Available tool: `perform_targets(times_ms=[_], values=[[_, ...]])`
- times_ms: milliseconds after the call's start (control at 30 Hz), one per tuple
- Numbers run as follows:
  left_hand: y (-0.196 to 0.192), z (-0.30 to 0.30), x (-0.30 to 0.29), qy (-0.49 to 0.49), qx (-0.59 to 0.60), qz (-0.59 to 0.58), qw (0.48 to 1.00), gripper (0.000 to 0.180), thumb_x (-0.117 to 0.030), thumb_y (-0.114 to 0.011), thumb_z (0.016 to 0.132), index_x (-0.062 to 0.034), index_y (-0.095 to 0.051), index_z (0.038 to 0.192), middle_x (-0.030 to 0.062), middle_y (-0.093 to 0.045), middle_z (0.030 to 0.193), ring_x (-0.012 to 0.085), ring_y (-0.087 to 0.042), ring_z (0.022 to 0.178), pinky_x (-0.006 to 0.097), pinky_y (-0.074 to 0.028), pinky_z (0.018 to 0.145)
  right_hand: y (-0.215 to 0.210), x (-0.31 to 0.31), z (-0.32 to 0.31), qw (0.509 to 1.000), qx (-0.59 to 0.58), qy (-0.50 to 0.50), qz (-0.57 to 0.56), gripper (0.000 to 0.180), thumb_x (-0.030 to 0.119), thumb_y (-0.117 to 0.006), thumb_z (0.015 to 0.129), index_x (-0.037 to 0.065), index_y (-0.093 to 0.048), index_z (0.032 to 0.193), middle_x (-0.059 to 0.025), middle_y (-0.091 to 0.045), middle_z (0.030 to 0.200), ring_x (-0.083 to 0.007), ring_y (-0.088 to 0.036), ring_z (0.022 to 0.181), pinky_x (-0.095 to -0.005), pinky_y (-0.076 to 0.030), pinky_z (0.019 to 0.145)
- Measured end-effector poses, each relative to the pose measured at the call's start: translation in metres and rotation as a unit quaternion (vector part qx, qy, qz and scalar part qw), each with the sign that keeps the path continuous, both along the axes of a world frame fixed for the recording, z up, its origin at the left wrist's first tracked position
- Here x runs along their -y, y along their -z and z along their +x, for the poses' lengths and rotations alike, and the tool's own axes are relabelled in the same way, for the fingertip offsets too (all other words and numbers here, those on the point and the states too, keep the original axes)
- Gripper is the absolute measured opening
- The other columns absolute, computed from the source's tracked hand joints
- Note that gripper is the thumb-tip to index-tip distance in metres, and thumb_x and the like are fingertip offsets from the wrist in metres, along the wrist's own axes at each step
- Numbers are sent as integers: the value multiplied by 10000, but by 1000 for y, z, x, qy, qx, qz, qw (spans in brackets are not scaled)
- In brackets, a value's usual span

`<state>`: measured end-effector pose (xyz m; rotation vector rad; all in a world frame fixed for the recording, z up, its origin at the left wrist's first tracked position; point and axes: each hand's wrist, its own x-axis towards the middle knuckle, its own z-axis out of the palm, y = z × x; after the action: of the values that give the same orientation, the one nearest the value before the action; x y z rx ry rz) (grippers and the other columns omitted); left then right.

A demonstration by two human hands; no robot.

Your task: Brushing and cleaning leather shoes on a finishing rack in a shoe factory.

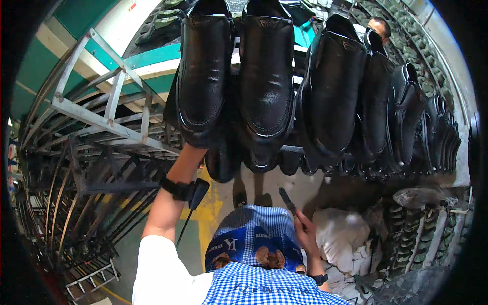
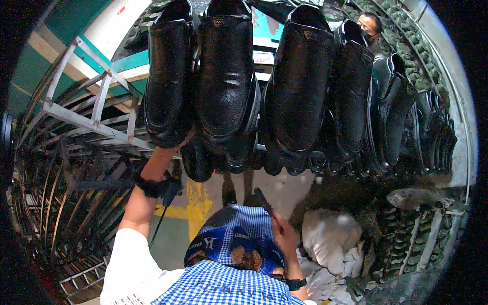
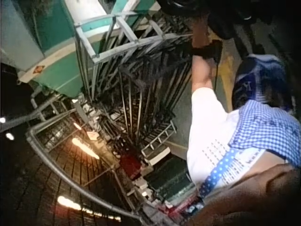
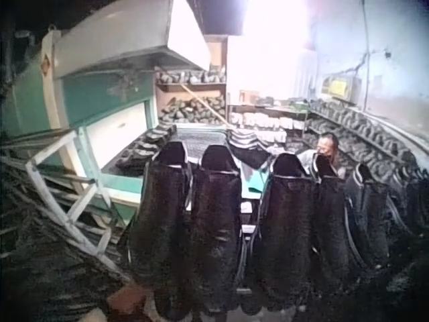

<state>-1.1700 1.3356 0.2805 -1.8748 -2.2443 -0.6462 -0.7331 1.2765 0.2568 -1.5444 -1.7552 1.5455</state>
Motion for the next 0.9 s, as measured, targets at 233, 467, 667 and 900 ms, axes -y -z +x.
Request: perform_targets(times_ms=[233, 467, 667, 900], values=[[-8, 20, -22, 6, -5, 31, 1000, 437, -201, -588, 768, -44, -476, 1160, 136, -499, 1191, 333, -489, 1053, 410, -384, 916, -31, 7, -37, 996, 26, 64, 54, 362, 131, -638, 767, 53, -566, 1113, -33, -598, 828, -86, -518, 728, -235, -413, 654], [-27, 55, -57, 77, 57, 50, 994, 430, -199, -593, 764, -41, -483, 1148, 138, -507, 1178, 336, -497, 1038, 410, -391, 905, -2, -14, -57, 993, 25, 8, 111, 457, 225, -642, 756, 44, -513, 1156, -170, -632, 846, -200, -632, 752, -295, -464, 637], [-11, 41, -28, 149, 119, 65, 980, 424, -196, -597, 760, -38, -488, 1137, 139, -515, 1167, 338, -503, 1025, 411, -398, 897, 3, -62, -130, 988, -18, 73, 135, 558, 357, -648, 757, -25, -501, 1136, -159, -615, 719, -265, -627, 689, -329, -465, 612], [-42, 67, -64, 157, 159, 67, 972, 417, -194, -602, 755, -34, -495, 1125, 141, -523, 1154, 340, -511, 1010, 412, -405, 886, -4, -82, -167, 969, -102, 156, 162, 628, 407, -668, 729, -33, -491, 1140, -184, -604, 854, -287, -600, 816, -324, -456, 717]])
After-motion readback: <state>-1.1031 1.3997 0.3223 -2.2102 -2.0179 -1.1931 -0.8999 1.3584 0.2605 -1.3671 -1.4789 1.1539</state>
